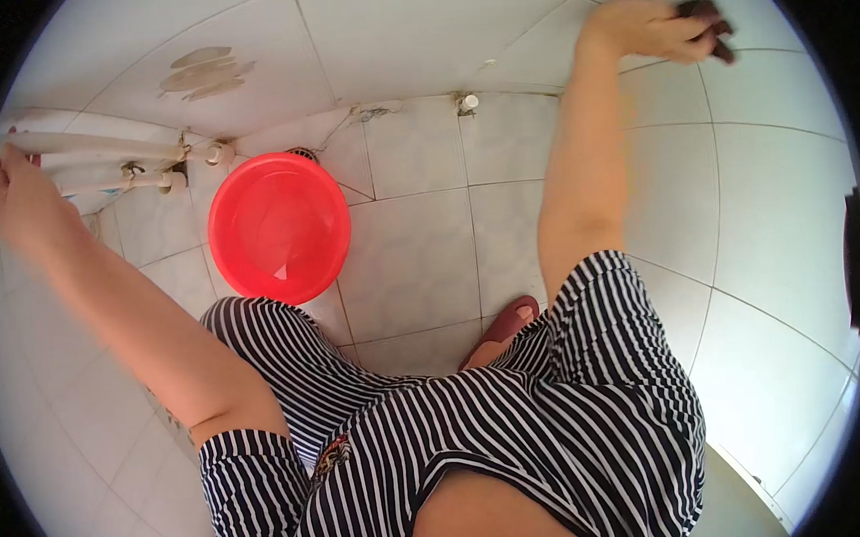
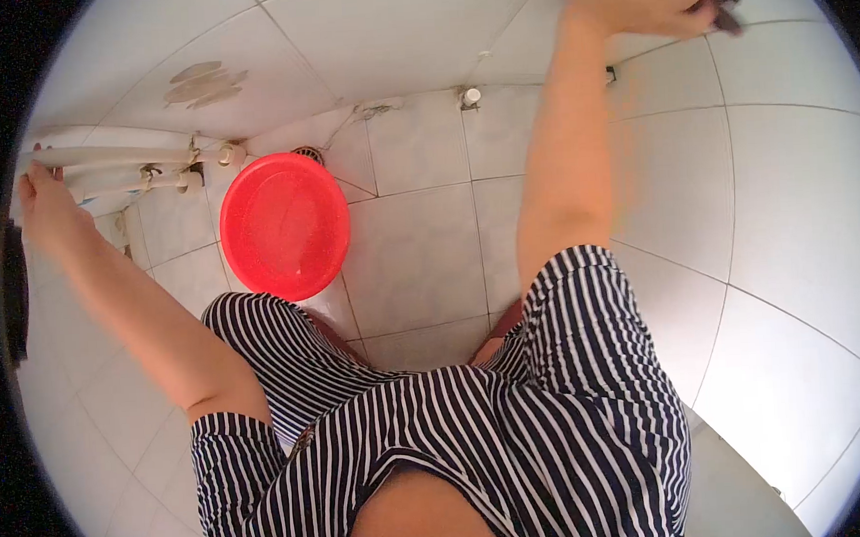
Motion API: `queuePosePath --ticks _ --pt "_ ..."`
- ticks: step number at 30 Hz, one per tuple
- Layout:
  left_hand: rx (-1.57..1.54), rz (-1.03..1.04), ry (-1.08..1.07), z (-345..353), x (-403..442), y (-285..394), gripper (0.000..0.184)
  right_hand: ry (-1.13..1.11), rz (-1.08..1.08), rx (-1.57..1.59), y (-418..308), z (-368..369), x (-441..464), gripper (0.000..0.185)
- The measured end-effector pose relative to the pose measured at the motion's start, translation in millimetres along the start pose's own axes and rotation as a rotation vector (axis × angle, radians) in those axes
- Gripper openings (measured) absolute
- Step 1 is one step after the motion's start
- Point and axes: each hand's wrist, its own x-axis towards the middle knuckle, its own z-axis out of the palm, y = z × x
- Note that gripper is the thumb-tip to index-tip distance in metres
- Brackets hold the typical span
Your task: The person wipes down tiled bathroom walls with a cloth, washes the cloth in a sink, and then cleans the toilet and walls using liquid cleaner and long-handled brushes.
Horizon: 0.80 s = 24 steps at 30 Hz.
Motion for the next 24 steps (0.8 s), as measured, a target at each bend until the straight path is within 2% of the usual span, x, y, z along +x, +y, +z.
queuePosePath --ticks 1,3,5,6,8,9,10,13,14,15,17,20,21,22,23,24 --pt "-0.021 0.012 -0.028 -0.4 3.5 -3.3 0.037 0.006 0.153 -0.079 5.6 -8.7 -29.3 0.033" --pt "-0.021 -0.013 -0.005 0.7 -3.8 4.4 0.038 -0.196 0.379 -0.070 13.1 -47.6 -79.2 0.040" --pt "-0.047 -0.045 0.014 2.4 -2.7 3.9 0.039 -0.400 0.960 -0.353 19.0 -68.0 -130.1 0.047" --pt "0.005 -0.007 -0.008 0.6 4.7 -7.2 0.039 -0.299 1.350 -0.064 2.3 -77.5 -138.2 0.044" --pt "0.038 0.031 -0.026 3.3 6.5 -13.7 0.038 -0.252 1.735 0.218 48.5 -74.0 -167.8 0.037" --pt "0.025 0.006 -0.002 4.0 5.3 -13.5 0.038 -0.246 1.726 0.224 60.9 -56.4 -160.1 0.037" --pt "0.019 -0.017 0.019 5.2 4.7 -13.1 0.038 -0.276 1.364 0.326 77.8 -40.9 -147.9 0.033" --pt "0.030 -0.023 0.016 4.2 -4.0 -3.3 0.040 -0.254 0.932 0.324 -24.3 -37.7 7.9 0.021" --pt "0.051 -0.025 0.013 3.6 -7.8 0.2 0.040 -0.243 0.745 0.545 -45.7 -33.1 55.2 0.017" --pt "0.045 -0.017 0.005 4.2 -9.8 3.9 0.040 -0.286 0.516 0.585 -25.5 -12.7 99.2 0.012" --pt "0.073 -0.007 0.007 1.3 -1.0 -3.1 0.041 -0.368 0.466 0.925 -22.6 13.8 144.6 0.013" --pt "0.114 0.064 0.004 -6.6 8.8 -12.3 0.039 0.026 -0.607 0.182 -71.9 16.4 152.9 0.035" --pt "0.081 0.046 0.031 -5.3 -1.3 -3.3 0.039 0.017 -0.595 0.191 -68.4 20.1 144.2 0.035" --pt "0.052 0.028 0.057 -2.1 -3.6 0.8 0.039 0.111 -0.506 0.168 -52.6 34.7 136.2 0.030" --pt "0.110 0.142 0.089 -3.4 10.1 -16.1 0.038 0.209 -0.416 0.143 -31.4 50.3 128.3 0.026" --pt "0.126 0.144 0.094 -2.2 13.3 -22.5 0.038 0.302 -0.326 0.113 -6.4 63.2 120.5 0.024"
